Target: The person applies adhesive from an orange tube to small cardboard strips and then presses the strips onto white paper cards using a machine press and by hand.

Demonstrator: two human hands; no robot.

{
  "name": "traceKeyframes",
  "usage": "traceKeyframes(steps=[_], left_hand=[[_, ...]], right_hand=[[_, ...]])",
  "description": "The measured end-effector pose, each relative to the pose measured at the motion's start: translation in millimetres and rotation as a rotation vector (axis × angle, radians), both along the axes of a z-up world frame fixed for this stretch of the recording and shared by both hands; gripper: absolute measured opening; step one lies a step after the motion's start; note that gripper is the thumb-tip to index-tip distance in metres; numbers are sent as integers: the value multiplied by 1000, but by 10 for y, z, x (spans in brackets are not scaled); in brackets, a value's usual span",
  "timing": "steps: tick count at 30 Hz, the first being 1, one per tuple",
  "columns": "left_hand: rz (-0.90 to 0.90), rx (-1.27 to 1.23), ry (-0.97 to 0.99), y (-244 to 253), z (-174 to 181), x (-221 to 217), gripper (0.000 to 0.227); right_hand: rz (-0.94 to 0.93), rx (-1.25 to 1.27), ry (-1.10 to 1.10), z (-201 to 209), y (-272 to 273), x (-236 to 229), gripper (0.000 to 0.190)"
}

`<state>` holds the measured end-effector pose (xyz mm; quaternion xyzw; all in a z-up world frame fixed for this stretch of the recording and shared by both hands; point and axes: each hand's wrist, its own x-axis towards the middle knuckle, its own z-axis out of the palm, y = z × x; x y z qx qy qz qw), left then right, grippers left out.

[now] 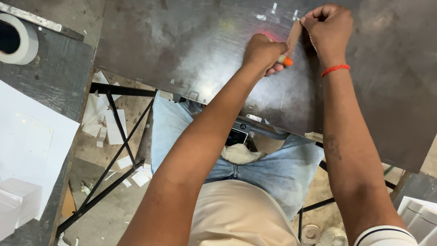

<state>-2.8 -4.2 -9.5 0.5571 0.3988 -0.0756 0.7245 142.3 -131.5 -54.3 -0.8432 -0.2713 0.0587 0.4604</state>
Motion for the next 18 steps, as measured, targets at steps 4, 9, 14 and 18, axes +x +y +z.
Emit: traceKeyframes(steps=[4, 9, 14, 18], left_hand=[[-11, 2, 8, 8, 8, 7, 21], [-15, 13, 36, -5, -4, 15, 20], [-1, 11, -11, -6, -91, 20, 20], [-3, 16, -11, -13, -38, 9, 22]], right_hand=[[6, 3, 13, 51, 6, -18, 5], [-11, -5, 15, 32, 4, -31, 6], [-1, 29, 1, -27, -5, -10, 7], [3, 19, -21, -8, 6, -29, 6]])
